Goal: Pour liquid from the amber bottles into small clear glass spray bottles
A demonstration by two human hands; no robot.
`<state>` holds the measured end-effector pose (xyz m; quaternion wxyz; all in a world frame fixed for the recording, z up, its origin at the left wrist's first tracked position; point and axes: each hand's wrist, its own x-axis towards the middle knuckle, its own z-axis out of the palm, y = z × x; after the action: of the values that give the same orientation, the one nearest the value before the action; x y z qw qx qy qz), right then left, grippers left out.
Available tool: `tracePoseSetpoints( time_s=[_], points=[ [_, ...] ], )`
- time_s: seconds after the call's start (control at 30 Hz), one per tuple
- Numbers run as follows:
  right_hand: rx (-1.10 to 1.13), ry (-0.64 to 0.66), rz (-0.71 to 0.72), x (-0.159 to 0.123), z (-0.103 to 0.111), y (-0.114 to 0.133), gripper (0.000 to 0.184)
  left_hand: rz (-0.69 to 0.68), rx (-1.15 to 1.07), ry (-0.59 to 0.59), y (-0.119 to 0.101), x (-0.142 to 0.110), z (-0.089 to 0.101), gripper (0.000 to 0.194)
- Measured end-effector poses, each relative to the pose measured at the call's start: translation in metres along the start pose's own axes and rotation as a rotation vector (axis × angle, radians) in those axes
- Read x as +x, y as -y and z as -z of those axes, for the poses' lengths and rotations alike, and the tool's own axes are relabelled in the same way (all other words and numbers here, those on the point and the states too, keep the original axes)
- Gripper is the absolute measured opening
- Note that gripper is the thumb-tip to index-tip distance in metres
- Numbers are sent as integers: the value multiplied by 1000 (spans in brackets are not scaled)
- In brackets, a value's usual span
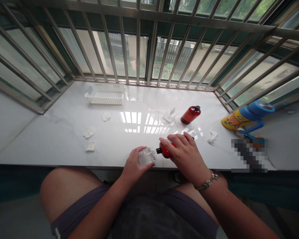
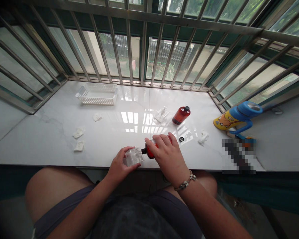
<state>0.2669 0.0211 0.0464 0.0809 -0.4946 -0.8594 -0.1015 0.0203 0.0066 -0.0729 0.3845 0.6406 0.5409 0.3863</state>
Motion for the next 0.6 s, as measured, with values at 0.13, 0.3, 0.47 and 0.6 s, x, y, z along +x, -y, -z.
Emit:
tracePoseSetpoints(
  time_s=[0.13,0.3,0.47,0.6],
  points=[
    [-5,1,-1,1,1,-1,56,4,1,-1,0,0,0,71],
    [-9,-7,4,1,1,-1,56,11,3,7,2,0,0,71],
    [-15,-9,2,1,0,-1,54,12,-1,9,2,1,0,71],
    [-19,-18,7,1,0,-1,54,12,1,8,2,1,0,71]
  ],
)
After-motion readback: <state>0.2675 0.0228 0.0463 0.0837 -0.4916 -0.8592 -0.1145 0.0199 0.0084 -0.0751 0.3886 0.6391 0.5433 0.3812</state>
